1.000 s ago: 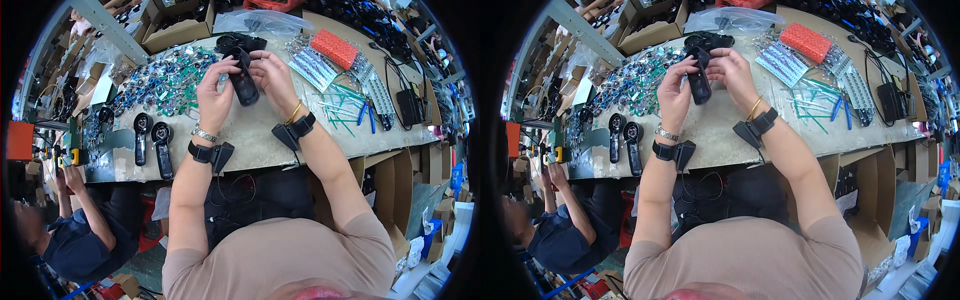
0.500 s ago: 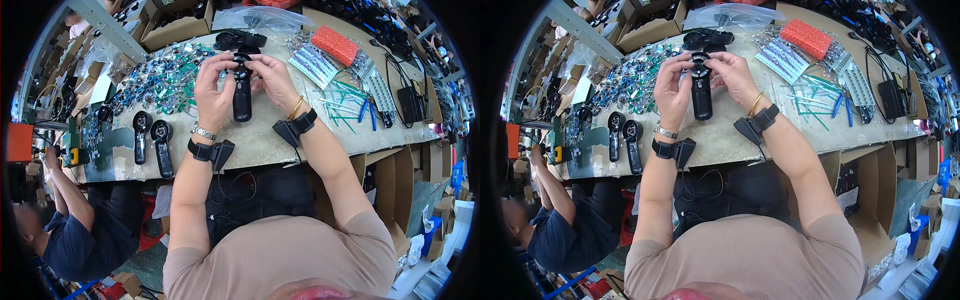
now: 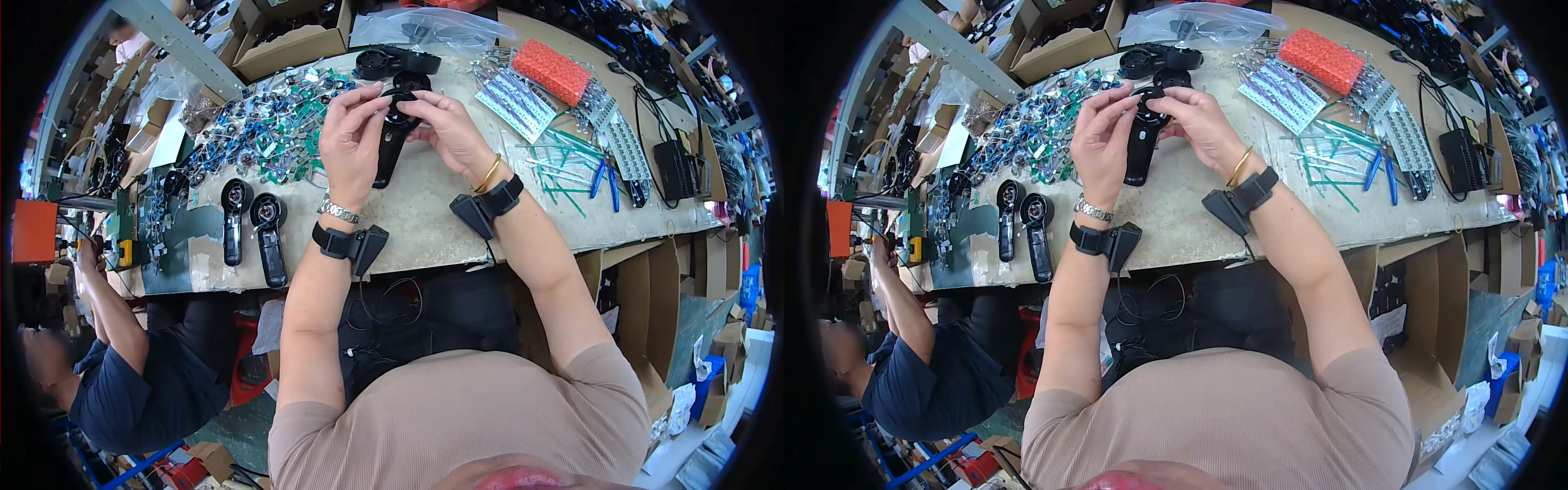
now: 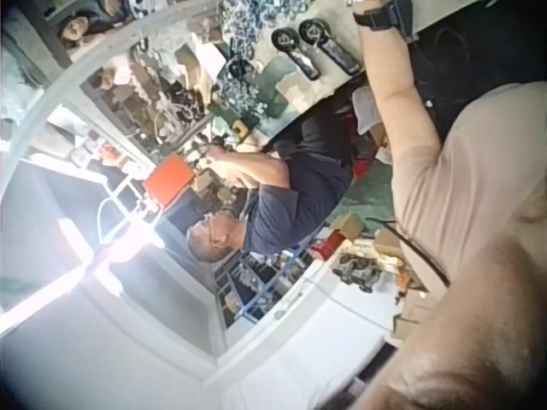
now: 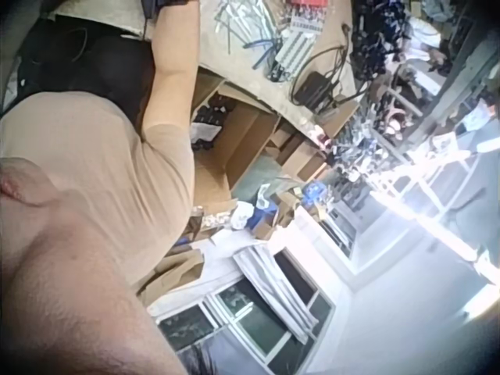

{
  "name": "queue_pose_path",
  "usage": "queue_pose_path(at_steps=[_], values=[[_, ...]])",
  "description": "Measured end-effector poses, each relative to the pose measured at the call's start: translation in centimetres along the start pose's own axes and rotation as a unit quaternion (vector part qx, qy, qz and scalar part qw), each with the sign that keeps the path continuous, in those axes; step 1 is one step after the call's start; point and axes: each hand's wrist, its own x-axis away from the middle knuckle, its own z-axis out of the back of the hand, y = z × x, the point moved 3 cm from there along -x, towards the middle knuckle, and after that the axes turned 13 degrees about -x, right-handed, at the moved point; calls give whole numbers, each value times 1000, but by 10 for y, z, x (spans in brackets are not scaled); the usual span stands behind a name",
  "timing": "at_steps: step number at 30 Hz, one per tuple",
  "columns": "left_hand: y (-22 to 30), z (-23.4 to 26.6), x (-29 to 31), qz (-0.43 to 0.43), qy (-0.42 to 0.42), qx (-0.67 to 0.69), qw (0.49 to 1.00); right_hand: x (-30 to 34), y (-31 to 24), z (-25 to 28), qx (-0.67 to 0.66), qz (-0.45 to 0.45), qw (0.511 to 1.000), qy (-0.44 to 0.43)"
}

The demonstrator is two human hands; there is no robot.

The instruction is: Manually assembling internal components and plastic housings for handheld electronic devices.

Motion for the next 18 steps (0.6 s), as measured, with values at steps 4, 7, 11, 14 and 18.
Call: queue_pose_path(at_steps=[4, 7, 11, 14, 18], values=[[-3, 0, -1, -7, 11, -2, 1000, 1, -3, -3, 44, 33, 998, 5], [-2, 2, 0, -24, 26, -58, 998, -2, 0, -2, 51, 64, 996, 30], [0, 3, -1, -38, 34, -106, 993, -5, -2, 3, 51, 95, 992, 58], [5, 2, 0, -26, 19, -99, 995, -5, -3, 3, 49, 110, 991, 67], [7, -3, 2, 10, -20, -58, 998, -4, -5, 3, 50, 127, 988, 77]])
